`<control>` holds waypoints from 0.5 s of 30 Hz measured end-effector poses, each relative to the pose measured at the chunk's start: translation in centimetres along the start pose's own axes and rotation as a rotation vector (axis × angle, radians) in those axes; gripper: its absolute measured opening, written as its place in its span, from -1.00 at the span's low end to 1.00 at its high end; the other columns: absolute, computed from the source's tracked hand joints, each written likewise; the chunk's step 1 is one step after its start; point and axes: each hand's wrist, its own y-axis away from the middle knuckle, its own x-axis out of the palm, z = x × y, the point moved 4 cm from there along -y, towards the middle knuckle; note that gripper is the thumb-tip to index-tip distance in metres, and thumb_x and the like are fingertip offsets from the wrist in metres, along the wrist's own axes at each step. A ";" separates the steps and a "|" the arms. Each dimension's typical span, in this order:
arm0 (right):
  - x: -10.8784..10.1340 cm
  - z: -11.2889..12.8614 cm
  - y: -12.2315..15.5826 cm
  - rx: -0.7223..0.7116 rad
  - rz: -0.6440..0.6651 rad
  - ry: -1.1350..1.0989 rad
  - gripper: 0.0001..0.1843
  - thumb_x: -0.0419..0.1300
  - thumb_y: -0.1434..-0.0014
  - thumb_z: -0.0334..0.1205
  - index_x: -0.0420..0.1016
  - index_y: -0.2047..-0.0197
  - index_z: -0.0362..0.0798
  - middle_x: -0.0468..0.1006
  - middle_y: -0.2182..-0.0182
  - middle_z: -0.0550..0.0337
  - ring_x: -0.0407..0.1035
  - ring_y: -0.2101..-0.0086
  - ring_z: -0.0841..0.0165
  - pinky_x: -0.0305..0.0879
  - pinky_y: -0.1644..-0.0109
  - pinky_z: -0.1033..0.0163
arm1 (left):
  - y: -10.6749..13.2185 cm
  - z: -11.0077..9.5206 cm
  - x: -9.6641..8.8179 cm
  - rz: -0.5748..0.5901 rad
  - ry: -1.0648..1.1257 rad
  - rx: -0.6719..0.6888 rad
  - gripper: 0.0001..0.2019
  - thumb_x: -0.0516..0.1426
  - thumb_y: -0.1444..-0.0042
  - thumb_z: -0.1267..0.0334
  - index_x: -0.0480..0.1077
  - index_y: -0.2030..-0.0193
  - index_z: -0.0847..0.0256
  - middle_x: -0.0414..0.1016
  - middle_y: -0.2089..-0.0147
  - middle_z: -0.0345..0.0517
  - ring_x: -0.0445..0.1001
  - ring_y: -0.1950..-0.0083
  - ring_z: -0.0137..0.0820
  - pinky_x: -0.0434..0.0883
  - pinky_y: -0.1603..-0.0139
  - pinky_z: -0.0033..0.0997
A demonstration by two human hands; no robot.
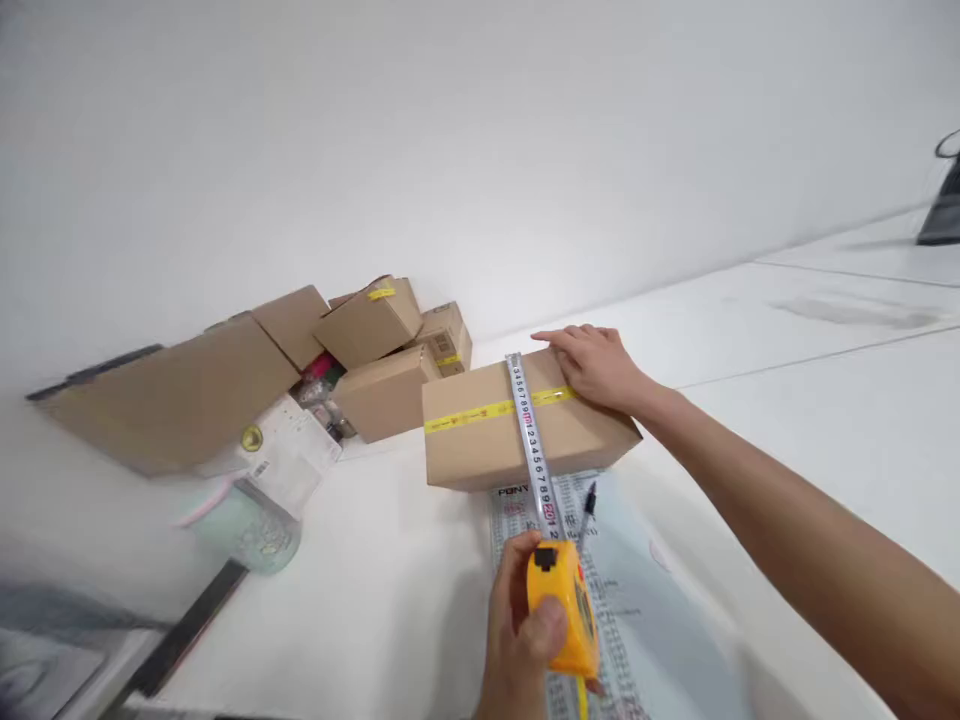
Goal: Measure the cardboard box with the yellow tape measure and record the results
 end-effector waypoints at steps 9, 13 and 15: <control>-0.1 1.7 0.1 -0.215 0.054 0.241 -0.30 -0.12 -0.26 -0.42 0.25 -0.35 0.37 0.51 0.04 0.07 0.30 0.14 0.11 0.03 -0.06 -0.09 | -0.2 1.1 0.8 -0.017 0.019 -0.019 -0.22 0.40 0.24 -0.22 0.26 -0.07 0.09 0.41 0.14 -0.10 0.44 0.27 -0.35 0.60 0.35 -0.31; -0.3 2.2 -0.1 -0.203 0.093 0.268 -0.35 -0.08 -0.27 -0.36 0.32 -0.32 0.38 0.51 0.09 0.03 0.29 0.17 0.10 0.02 -0.01 -0.08 | 0.4 1.2 1.0 -0.041 -0.004 -0.058 -0.15 0.40 0.26 -0.23 0.25 -0.13 0.08 0.38 0.11 -0.08 0.41 0.26 -0.35 0.56 0.41 -0.37; -0.3 2.3 -0.1 -0.195 0.104 0.278 -0.36 -0.08 -0.28 -0.35 0.33 -0.32 0.38 0.50 0.09 0.01 0.28 0.17 0.10 0.02 -0.01 -0.07 | 0.6 1.0 1.1 -0.070 -0.010 -0.032 -0.16 0.40 0.25 -0.22 0.27 -0.13 0.11 0.38 0.13 -0.06 0.40 0.22 -0.33 0.56 0.30 -0.35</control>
